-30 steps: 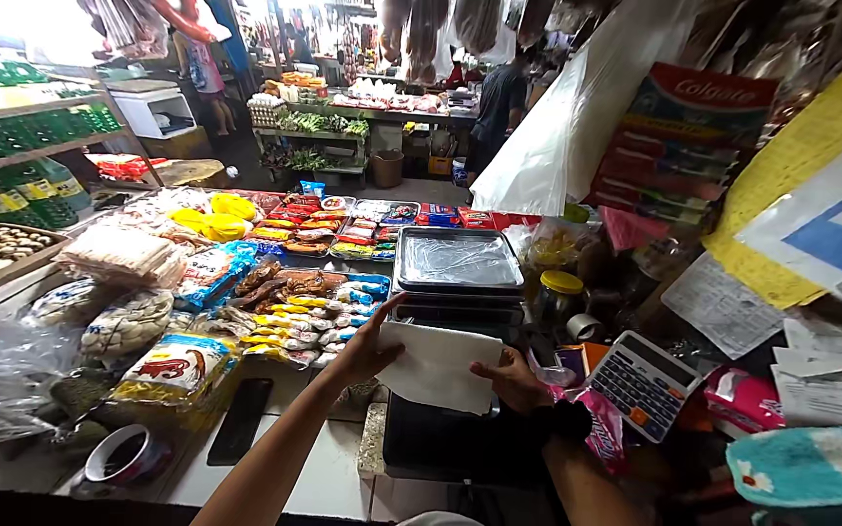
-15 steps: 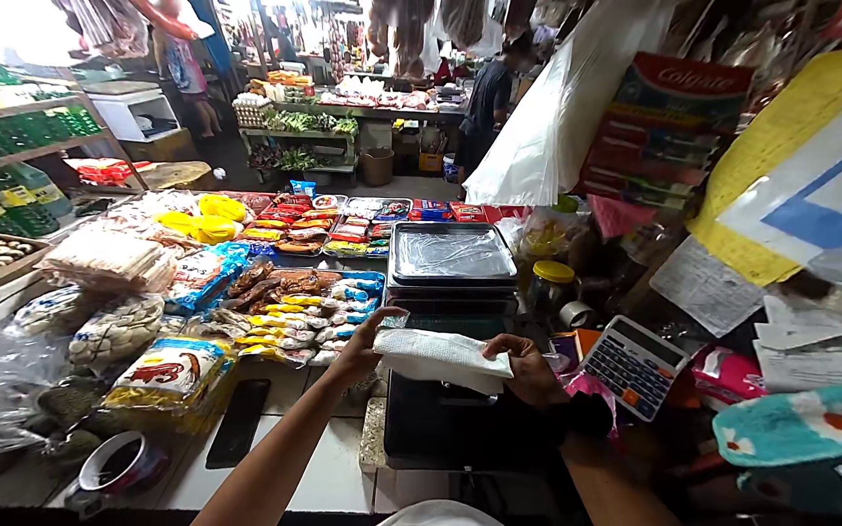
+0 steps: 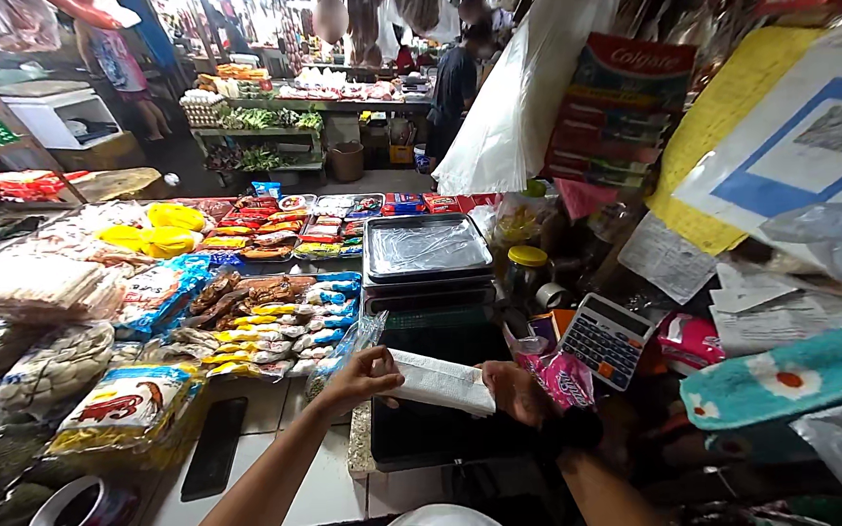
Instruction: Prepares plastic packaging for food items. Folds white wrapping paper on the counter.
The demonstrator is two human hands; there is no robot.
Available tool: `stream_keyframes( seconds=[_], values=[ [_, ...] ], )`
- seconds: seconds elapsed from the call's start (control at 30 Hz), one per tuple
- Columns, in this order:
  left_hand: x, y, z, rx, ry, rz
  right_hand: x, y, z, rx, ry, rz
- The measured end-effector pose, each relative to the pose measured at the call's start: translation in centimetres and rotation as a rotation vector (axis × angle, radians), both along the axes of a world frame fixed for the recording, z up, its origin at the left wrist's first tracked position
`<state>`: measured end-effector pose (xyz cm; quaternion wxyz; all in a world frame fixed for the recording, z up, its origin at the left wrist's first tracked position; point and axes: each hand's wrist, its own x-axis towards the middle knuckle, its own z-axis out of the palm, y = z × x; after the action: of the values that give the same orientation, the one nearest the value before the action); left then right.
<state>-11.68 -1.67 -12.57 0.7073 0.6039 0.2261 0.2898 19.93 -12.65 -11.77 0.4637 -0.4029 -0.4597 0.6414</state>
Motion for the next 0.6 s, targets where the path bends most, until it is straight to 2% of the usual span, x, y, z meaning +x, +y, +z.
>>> stream_keyframes(
  seconds=[0.1,0.23,0.33,0.43,0.53,0.6],
  values=[
    [0.9,-0.8,0.1,-0.091,0.097,0.010,-1.9,0.1,-0.7,0.060,-0.350,-0.258],
    [1.9,-1.1,-0.7,-0.142,0.231,0.218,-2.9,-0.6,-0.7,0.101,-0.444,-0.227],
    [1.6,-1.1,-1.7,0.101,0.213,0.236,-2.6,-1.5,-0.5,0.070,-0.480,-0.216],
    [1.1,-1.5,-1.0,0.386,0.135,0.228,-1.9,-2.4,-0.1,0.050,-0.444,-0.318],
    [0.5,-1.8,0.5,0.598,0.174,0.096,-1.5,-3.3,1.3,0.093,-0.518,-0.335],
    [0.4,-2.1,1.1,0.666,0.219,0.013,-1.8,-4.0,2.0,0.190,-0.475,-0.295]
  ],
)
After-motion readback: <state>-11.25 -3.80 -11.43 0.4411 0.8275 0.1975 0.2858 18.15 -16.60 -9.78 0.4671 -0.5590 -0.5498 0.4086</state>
